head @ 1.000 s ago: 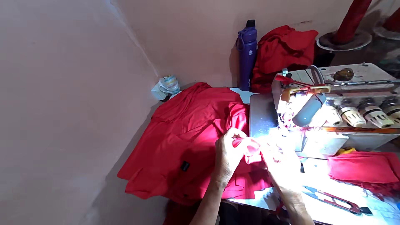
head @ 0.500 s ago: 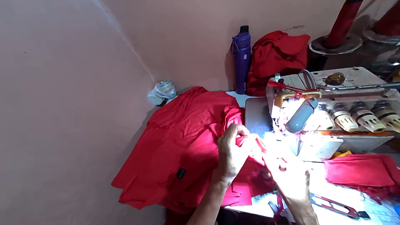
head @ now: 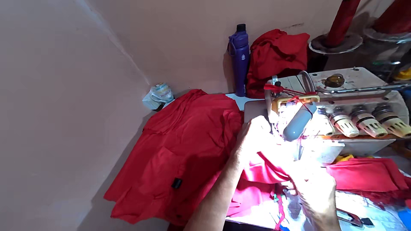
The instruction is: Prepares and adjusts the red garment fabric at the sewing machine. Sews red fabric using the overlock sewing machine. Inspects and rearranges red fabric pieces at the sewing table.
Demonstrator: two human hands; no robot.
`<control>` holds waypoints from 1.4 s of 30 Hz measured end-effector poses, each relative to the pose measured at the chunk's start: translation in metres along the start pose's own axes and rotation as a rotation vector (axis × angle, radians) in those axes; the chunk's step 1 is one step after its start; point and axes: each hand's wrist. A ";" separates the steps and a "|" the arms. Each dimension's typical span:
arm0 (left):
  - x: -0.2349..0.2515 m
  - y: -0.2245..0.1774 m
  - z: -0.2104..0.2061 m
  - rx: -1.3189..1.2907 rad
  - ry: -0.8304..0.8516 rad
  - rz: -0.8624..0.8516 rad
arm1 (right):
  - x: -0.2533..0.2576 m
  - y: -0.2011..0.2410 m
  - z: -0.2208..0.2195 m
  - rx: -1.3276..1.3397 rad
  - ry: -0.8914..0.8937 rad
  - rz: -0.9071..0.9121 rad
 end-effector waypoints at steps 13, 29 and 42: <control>-0.002 0.009 -0.002 -0.068 -0.147 -0.032 | 0.031 0.001 0.002 -0.210 0.061 0.095; -0.035 0.022 -0.008 0.099 -0.262 -0.503 | 0.043 0.019 0.013 -0.487 0.250 -0.024; -0.062 -0.023 -0.005 0.248 -0.131 -0.781 | 0.040 0.025 0.034 -0.108 0.618 0.350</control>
Point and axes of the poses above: each hand's wrist, its own x-axis towards the middle knuckle, its own z-axis out of the back of the hand, y = z × x, and after that the axes turned 12 degrees about -x, right-handed
